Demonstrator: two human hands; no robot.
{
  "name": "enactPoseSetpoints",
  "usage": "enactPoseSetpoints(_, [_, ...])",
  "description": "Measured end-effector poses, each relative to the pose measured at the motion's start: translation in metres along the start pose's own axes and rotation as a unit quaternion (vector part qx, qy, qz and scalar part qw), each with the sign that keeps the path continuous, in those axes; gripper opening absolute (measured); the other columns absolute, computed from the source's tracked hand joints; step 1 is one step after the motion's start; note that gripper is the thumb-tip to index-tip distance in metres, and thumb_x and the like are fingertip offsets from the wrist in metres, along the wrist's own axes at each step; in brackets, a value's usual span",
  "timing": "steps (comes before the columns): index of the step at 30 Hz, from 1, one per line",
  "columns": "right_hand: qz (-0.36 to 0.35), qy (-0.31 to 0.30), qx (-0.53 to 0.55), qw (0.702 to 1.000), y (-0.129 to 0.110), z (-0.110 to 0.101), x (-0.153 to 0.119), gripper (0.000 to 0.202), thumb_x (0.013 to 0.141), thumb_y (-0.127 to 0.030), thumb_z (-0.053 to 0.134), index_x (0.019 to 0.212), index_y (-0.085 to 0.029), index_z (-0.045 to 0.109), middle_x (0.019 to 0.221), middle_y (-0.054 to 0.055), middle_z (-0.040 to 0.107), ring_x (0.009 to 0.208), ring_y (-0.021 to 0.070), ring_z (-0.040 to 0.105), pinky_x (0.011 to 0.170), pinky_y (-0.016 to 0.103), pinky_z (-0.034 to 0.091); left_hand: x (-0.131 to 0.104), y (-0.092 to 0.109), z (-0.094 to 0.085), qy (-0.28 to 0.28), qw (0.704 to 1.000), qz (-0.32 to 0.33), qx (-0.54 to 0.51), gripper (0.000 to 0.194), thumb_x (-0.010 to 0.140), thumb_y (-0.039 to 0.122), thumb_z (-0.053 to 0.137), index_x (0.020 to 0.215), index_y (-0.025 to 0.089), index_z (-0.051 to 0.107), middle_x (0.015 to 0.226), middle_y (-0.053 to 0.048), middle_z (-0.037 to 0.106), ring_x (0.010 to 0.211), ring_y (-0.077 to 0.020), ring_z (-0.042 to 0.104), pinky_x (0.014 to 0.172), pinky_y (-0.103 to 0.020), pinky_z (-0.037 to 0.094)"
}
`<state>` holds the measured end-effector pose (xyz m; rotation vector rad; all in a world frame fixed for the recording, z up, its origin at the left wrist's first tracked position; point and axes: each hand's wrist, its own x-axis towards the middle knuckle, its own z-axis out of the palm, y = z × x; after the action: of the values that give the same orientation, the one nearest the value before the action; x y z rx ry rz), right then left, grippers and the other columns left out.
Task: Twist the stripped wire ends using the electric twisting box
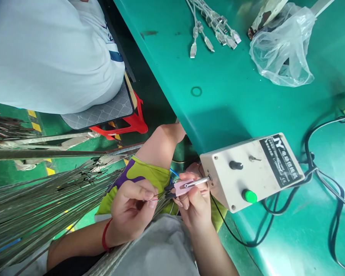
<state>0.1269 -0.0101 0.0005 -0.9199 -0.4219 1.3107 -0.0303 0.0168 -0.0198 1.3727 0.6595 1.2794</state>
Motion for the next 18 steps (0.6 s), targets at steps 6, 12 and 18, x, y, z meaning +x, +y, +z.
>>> enactPoseSetpoints(6, [-0.001,0.005,-0.011,1.0,0.0,0.0,-0.001,0.029,0.102,-0.065,0.093,0.113,-0.039,0.097,0.044,-0.012,0.027,0.046,0.0124,0.015,0.044,0.023,0.025,-0.003,-0.005,0.0,-0.014,1.0,-0.011,-0.007,0.019,0.114,0.013,0.07,0.12,0.026,0.059,0.091,0.004,0.063,0.058,-0.006,0.043,0.055,-0.019,0.037])
enactPoseSetpoints(12, [-0.006,0.004,-0.033,0.999,0.007,-0.011,-0.003,0.043,0.099,-0.072,0.093,0.12,-0.035,0.095,0.045,-0.012,0.032,0.046,0.0128,0.02,0.046,0.026,0.032,-0.001,-0.005,0.002,-0.003,1.0,-0.004,-0.005,0.018,0.113,0.015,0.071,0.116,0.026,0.058,0.089,0.004,0.062,0.059,-0.0072,0.046,0.053,-0.02,0.036])
enactPoseSetpoints(18, [-0.063,-0.071,-0.249,0.964,-0.001,-0.028,-0.016,0.057,0.109,-0.078,0.075,0.107,-0.025,0.095,0.053,-0.002,0.058,0.043,0.0152,0.044,0.045,0.031,0.035,-0.004,-0.005,0.003,-0.002,1.0,-0.013,-0.009,0.02,0.11,0.016,0.074,0.116,0.028,0.06,0.089,0.004,0.064,0.055,-0.0068,0.041,0.05,-0.023,0.033])
